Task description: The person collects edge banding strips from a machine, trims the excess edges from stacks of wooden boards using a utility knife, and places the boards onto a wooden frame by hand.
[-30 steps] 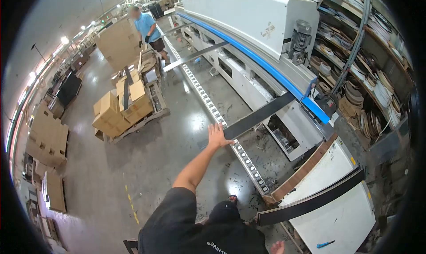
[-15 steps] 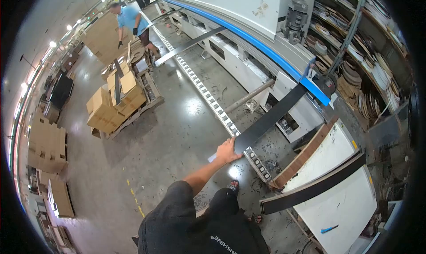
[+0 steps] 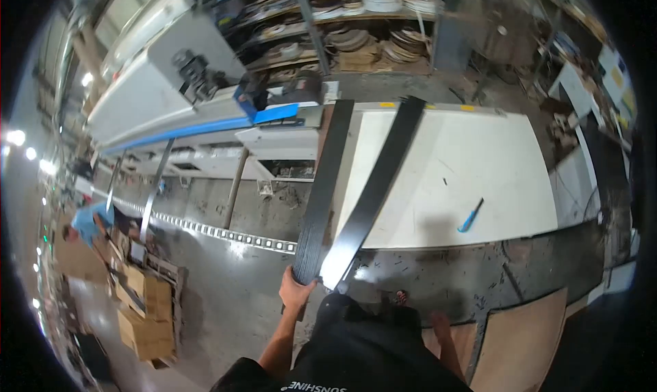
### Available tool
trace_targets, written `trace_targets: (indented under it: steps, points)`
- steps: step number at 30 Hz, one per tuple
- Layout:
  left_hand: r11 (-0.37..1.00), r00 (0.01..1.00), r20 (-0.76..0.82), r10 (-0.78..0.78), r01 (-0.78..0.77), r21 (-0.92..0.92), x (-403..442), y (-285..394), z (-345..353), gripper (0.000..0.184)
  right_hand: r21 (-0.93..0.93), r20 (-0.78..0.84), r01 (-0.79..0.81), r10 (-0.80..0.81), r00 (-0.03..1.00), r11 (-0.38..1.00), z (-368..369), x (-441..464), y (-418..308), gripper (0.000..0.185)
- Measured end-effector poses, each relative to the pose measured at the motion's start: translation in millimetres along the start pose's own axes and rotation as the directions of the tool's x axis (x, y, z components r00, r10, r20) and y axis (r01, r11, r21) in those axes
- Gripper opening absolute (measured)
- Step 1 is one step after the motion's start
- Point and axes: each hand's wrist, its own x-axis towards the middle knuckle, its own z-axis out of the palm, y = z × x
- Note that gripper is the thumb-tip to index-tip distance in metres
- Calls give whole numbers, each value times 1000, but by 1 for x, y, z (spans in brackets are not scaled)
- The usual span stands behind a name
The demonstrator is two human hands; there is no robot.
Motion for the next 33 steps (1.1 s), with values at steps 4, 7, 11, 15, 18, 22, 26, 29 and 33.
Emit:
trace_targets:
  steps: [4,7,11,15,18,22,26,29,33]
  points:
    - [985,986,-40,160,-162,-61,-6,63,34,104,15,-87,-33,34,996,999,-34,12,5,41]
    - [983,983,-19,181,-181,22,3,101,60,104,196,-125,24,1,992,980,-52,40,6,49]
    - [971,975,50,217,-221,91,18,147,75,101,237,4,-71,72,997,969,-66,57,-105,50]
    - [956,957,-16,288,-287,66,27,162,94,98,266,83,76,-102,991,961,-41,82,-170,43]
    - [970,973,128,190,-206,132,30,160,102,99,301,182,90,-150,972,949,6,118,-194,38]
    - [988,984,85,154,-151,-38,50,116,115,97,369,323,-36,-92,942,929,60,145,-242,63]
    - [955,867,445,-222,102,278,79,76,92,112,290,459,-166,15,888,942,107,177,-271,95]
    - [986,782,602,-162,109,125,91,13,113,114,269,591,-364,146,793,892,111,161,-331,105]
    - [941,673,734,-94,300,-155,95,-10,119,111,165,640,-322,147,754,932,161,175,-335,119]
